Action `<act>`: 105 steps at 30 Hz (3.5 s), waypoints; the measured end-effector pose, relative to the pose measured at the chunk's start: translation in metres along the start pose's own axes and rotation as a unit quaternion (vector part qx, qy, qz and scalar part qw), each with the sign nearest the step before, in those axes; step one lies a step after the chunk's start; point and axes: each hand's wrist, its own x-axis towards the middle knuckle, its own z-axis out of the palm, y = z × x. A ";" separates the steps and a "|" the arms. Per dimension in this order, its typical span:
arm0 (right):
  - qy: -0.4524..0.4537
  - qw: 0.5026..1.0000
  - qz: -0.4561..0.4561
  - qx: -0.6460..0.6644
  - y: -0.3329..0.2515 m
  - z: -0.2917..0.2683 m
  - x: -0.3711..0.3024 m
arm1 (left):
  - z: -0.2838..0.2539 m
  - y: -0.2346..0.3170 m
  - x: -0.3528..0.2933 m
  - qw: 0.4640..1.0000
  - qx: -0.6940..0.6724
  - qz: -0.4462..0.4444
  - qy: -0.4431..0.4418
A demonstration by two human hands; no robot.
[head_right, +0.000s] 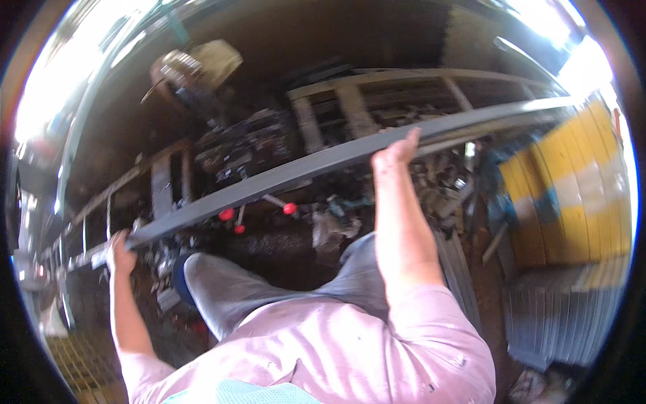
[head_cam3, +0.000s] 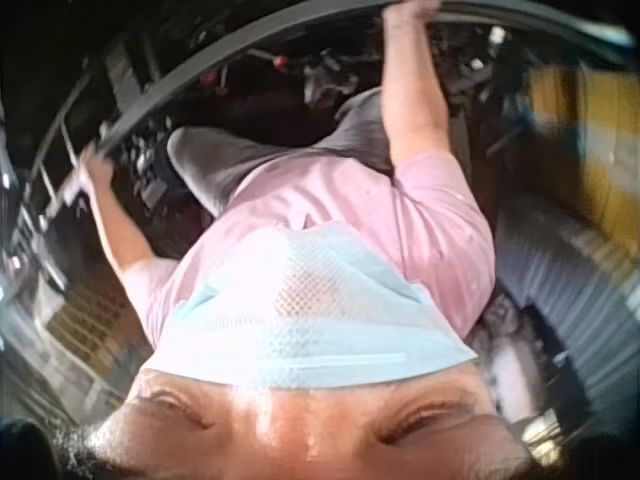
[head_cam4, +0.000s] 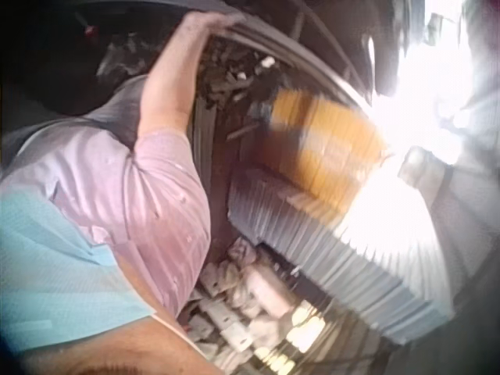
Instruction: The person sits on the floor and uses a chop saw to cut long metal bars. They position each bar under the blade, lower the saw to cut, and then remove the cut piece before repeating the process with another bar.
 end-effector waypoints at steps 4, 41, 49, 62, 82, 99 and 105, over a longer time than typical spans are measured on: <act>0.014 0.999 0.028 -0.005 0.040 0.020 -0.012 | -0.016 0.114 0.019 0.999 0.014 -0.009 -0.029; -0.236 0.855 0.064 -0.458 0.114 0.088 0.004 | 0.088 0.174 0.244 0.971 0.092 0.085 -0.204; -0.225 0.867 0.008 -0.446 0.123 0.092 0.010 | 0.097 0.183 0.254 0.985 0.022 0.021 -0.172; -0.245 0.804 -0.054 -0.540 0.108 0.085 -0.009 | 0.148 -0.065 0.217 0.935 0.178 -0.284 -0.118; -0.297 0.771 -0.073 -0.559 0.136 0.079 0.000 | 0.116 0.052 0.241 0.977 0.083 -0.059 -0.188; -0.333 0.723 -0.067 -0.602 0.139 0.082 -0.024 | 0.131 0.060 0.235 0.978 0.094 -0.092 -0.163; -0.343 0.708 -0.069 -0.613 0.141 0.078 -0.023 | 0.134 0.028 0.225 0.974 0.100 -0.108 -0.170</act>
